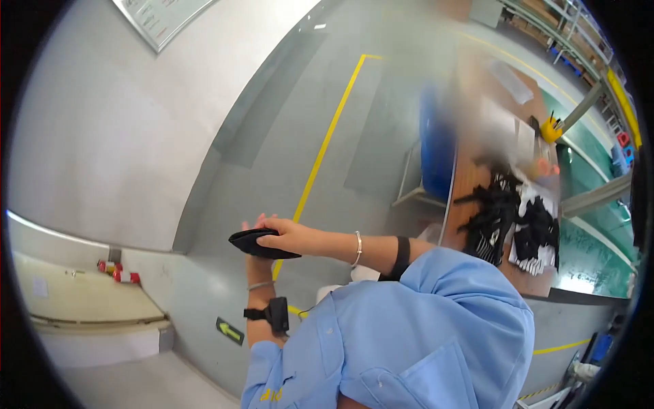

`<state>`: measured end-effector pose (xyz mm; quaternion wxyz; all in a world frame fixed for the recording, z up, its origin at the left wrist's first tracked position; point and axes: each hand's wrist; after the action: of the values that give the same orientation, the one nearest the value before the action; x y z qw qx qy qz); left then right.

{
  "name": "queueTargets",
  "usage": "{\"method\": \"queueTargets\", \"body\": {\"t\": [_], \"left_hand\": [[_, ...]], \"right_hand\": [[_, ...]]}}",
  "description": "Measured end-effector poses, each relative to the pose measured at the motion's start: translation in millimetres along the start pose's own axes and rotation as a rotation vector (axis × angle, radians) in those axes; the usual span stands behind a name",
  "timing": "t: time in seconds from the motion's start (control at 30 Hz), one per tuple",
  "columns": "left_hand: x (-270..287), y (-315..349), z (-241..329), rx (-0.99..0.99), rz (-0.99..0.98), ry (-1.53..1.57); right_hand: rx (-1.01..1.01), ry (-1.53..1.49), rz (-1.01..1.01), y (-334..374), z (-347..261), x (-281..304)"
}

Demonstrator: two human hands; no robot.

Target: The person wipes down a long white shelf with a cloth, moving a yellow tray aside to reach the surface underneath. After walking to another section of the shelf, they wipe the surface again with the cloth before folding it.

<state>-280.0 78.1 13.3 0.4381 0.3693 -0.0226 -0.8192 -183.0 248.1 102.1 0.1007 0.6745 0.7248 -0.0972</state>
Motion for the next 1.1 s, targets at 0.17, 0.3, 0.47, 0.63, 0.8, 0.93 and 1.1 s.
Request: {"method": "queueTargets", "body": {"t": [0.17,0.3,0.47,0.63,0.8,0.93,1.1], "left_hand": [[-111.3,-199.1,2.8,0.011,0.088,0.099],[-144.4,-314.0,46.2,-0.04,0.023,0.077],[-212.9,-461.3,96.4,0.023,-0.305,-0.119],[-292.0,-594.2,90.4,-0.109,-0.421,-0.421],[-394.5,-676.9,86.5,0.037,-0.549,-0.432],[-427.8,-750.7,77.9,0.622,-0.889,-0.117],[-501.4,-845.0,88.4,0.526,-0.949,-0.206]], "right_hand": [[-0.051,-0.105,0.311,-82.1,-31.1,197.8],[-0.06,-0.176,0.578,-184.3,-10.6,272.7],[0.059,-0.721,0.333,-267.2,-44.9,366.7],[0.134,-0.495,0.788,-307.4,-71.2,459.2],[0.298,-0.418,1.077,-322.9,-103.9,583.6],[0.335,-0.269,1.078,-335.8,-132.9,681.2],[0.171,0.385,0.918,-383.9,-202.3,797.0]]}}
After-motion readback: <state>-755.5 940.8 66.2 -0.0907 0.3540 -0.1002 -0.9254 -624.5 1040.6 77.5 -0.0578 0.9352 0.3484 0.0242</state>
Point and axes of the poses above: each hand's wrist, its own y-axis away from the middle knuckle, its own x-axis out of the back of the hand, z = x × y, and after that the axes turned 2 degrees about -y, right-handed
